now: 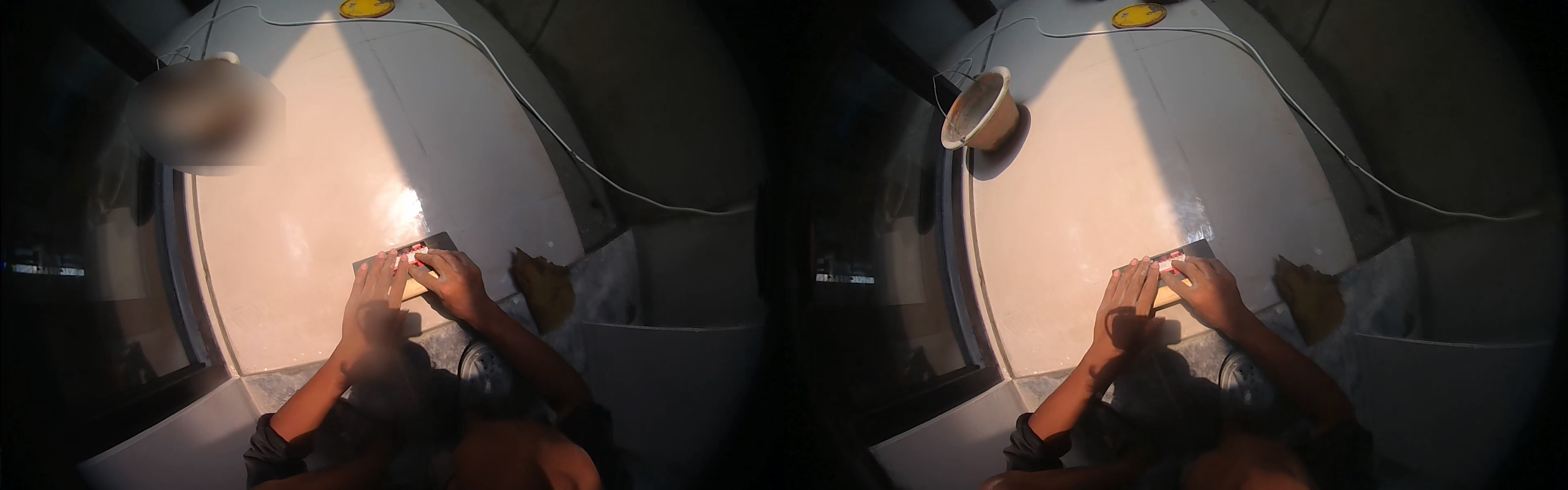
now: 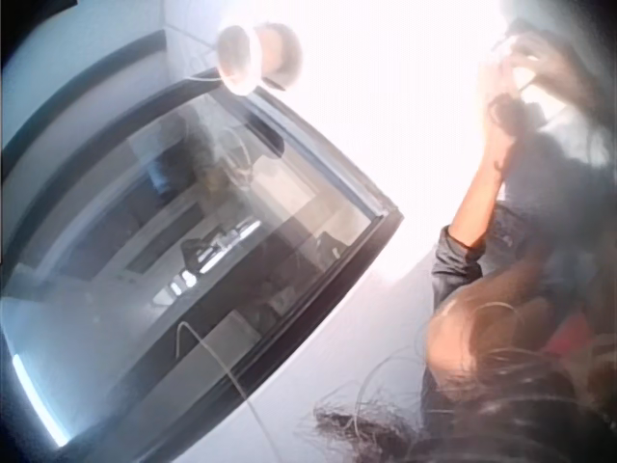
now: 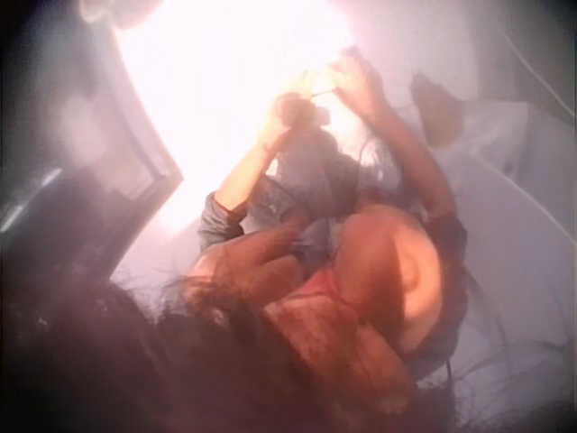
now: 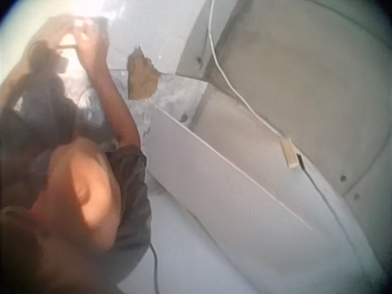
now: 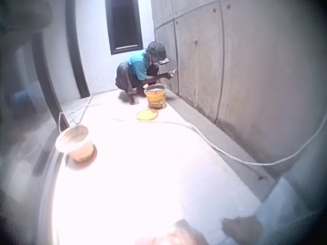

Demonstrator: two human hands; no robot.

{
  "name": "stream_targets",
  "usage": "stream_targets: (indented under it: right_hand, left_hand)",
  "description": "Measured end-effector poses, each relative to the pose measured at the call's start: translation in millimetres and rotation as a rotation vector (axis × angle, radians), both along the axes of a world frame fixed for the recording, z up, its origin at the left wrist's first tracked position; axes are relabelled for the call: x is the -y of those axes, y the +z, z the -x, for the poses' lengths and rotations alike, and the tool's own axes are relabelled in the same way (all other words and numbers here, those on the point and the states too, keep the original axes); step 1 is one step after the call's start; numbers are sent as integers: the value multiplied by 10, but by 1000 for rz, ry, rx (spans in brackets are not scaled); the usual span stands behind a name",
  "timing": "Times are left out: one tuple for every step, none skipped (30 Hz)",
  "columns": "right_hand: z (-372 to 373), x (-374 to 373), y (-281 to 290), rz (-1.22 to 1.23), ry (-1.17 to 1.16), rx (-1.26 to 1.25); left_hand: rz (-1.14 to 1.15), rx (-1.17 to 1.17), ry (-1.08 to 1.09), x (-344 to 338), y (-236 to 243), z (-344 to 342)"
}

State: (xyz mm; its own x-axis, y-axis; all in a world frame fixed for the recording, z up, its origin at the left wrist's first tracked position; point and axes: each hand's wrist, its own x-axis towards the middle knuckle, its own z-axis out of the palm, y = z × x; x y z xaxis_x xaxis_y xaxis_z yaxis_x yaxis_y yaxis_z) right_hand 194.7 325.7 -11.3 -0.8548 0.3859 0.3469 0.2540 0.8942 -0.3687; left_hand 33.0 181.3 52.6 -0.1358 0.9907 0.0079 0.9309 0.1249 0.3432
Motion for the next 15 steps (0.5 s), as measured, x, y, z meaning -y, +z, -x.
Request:
stream_targets:
  right_hand:
    - [26, 1, -32, 9, -15, 9]
    - [61, 7, -32, 27, -12, 0]
    - [86, -2, -7, 39, -7, -6]
    - [72, -23, -12, 51, -6, 0]
    - [76, -8, -30, 37, -68, 32]
    - [84, 34, -59, 23, -127, 66]
    - [80, 51, -87, 8, -185, 100]
    - [65, 32, -110, 38, -220, 161]
    - [67, 26, -113, 70, -254, 221]
    - [73, 27, -114, 101, -287, 281]
    - [79, 44, -105, 125, -279, 298]
    - [66, 60, -82, 144, -276, 320]
    - [56, 75, -77, 164, -273, 341]
    - [47, 89, -91, 151, -272, 338]
    - [42, 94, -111, 139, -271, 332]
  left_hand:
    - [54, -14, -8, -84, -174, 37]
    - [79, -22, -8, -101, -359, 100]
    - [98, -26, -7, -118, -555, 155]
    - [116, -19, -9, -156, -646, 159]
    - [106, -11, 1, -148, -688, 157]
    - [96, 0, 15, -131, -701, 145]
    - [86, 11, 28, -126, -726, 134]
    - [71, 11, 36, -138, -769, 123]
    - [58, 9, 45, -133, -797, 125]
    - [46, 5, 54, -125, -821, 130]
    - [59, 18, 64, -114, -827, 136]
    - [67, 37, 70, -119, -829, 127]
    - [77, 54, 76, -119, -839, 121]
    - [66, 31, 67, -98, -896, 114]
    - [55, 5, 58, -83, -950, 111]
